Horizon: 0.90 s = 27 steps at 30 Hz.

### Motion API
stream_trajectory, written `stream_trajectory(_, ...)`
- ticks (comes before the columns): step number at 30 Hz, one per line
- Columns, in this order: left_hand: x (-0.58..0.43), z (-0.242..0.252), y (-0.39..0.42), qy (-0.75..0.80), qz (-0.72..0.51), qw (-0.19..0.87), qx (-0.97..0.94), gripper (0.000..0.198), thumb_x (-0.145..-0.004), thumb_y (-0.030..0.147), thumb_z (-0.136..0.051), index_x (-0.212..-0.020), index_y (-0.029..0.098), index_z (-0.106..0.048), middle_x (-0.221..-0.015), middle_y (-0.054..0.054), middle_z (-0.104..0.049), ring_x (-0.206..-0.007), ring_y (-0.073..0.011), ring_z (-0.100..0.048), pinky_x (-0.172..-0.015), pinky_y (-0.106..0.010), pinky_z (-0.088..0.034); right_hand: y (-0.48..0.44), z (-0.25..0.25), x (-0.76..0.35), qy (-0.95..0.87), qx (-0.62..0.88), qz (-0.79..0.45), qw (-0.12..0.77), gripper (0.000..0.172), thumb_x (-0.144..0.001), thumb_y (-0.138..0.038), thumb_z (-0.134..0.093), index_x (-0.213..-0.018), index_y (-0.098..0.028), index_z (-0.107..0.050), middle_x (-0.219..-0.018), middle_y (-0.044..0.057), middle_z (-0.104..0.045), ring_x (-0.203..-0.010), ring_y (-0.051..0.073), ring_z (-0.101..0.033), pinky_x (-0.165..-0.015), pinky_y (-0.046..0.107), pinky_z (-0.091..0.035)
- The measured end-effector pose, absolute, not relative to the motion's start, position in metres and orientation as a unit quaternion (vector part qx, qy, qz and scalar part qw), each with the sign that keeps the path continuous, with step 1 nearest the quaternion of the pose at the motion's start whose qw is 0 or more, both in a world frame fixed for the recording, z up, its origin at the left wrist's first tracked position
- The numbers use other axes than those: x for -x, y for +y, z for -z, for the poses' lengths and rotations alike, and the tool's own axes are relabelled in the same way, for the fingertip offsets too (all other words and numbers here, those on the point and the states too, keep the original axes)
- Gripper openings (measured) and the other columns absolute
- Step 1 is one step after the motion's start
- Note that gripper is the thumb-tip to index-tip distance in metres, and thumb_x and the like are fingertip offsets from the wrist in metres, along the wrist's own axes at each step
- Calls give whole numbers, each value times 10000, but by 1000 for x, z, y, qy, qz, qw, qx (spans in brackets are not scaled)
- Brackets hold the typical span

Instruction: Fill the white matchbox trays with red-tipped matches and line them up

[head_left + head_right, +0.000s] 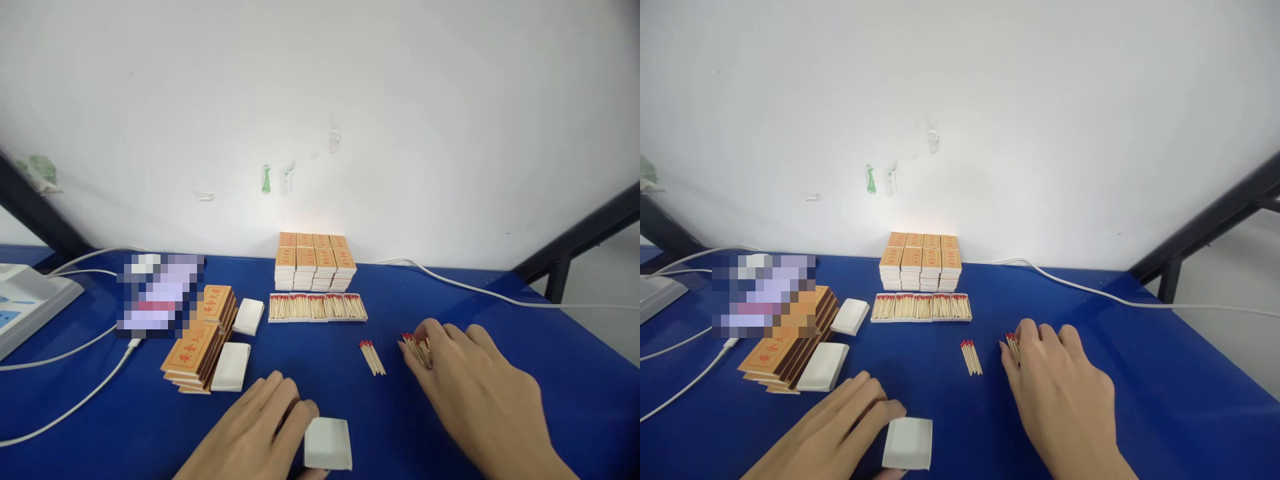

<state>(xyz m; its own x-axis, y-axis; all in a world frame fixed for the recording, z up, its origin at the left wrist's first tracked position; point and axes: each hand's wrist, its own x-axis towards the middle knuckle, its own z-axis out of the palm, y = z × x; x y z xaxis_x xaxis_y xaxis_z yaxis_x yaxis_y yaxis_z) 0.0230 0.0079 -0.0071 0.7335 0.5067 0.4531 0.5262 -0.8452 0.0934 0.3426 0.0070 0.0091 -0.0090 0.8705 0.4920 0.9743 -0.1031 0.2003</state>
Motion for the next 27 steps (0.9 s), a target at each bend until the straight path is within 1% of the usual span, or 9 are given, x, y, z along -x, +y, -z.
stream_trajectory(3, -22, 8, 9, -279, 232, 13, 932, 191, -1165, 347, -602, -1293, 208, -627, -1120, -85, -816, -1037, -302, -856, -1002, -454, -720, 6, -8, -342, -663, 694, 262, 100, 361, -1144, -380, -419, -828, -278, -563, -721, 87, -632, -798, 326, -616, -540, 335, -215)
stream_trajectory(6, -22, 8, 9, -279, 218, -11, 935, 254, -1114, 347, -700, -1312, 204, -630, -1111, -72, -807, -1028, -302, -854, -1015, -468, -720, 7, -7, -341, -668, 693, 253, 101, 406, -1152, -375, -400, -797, -277, -570, -734, 99, -649, -810, 325, -621, -542, 346, -244)
stream_trajectory(9, -21, 9, 10, -280, 208, -22, 937, 312, -1060, 320, -781, -1305, 204, -628, -1101, -61, -803, -1032, -306, -852, -1041, -490, -715, 9, -6, -339, -676, 691, 229, 116, 414, -1157, -393, -409, -798, -276, -577, -748, 90, -661, -819, 319, -638, -532, 343, -274)
stream_trajectory(12, -19, 11, 11, -274, 196, -27, 941, 379, -1033, 357, -833, -1310, 206, -623, -1133, -67, -812, -1090, -326, -850, -1058, -507, -711, 10, -4, -339, -678, 692, 206, 136, 421, -1162, -425, -417, -802, -278, -580, -748, 76, -664, -815, 313, -648, -520, 340, -301)
stream_trajectory(14, -19, 12, 11, -273, 198, -27, 941, 394, -1031, 369, -836, -1320, 204, -623, -1142, -71, -812, -1107, -330, -849, -1063, -507, -709, 10, -4, -339, -676, 695, 198, 142, 428, -1162, -443, -414, -806, -280, -588, -751, 75, -669, -819, 317, -651, -514, 341, -308)
stream_trajectory(18, -21, 13, 13, -274, 214, -23, 937, 371, -1026, 338, -820, -1309, 207, -619, -1127, -63, -805, -1129, -333, -847, -1069, -519, -705, 10, -6, -341, -673, 700, 178, 159, 433, -1145, -488, -448, -802, -283, -616, -770, 74, -687, -825, 322, -655, -504, 332, -295)
stream_trajectory(23, -27, 8, 13, -268, 199, -9, 943, 374, -998, 347, -837, -1268, 198, -626, -1111, -64, -799, -1114, -344, -842, -1025, -531, -711, 10, -10, -341, -668, 711, 155, 157, 415, -1129, -476, -484, -795, -280, -635, -785, 70, -699, -851, 322, -658, -516, 324, -290)
stream_trajectory(27, -29, -4, 9, -269, 166, 11, 949, 349, -1002, 414, -872, -1166, 202, -648, -1028, -47, -783, -1000, -324, -831, -936, -485, -707, 11, -13, -339, -659, 719, 155, 155, 418, -1134, -464, -472, -793, -277, -624, -784, 67, -696, -868, 323, -658, -511, 321, -285)
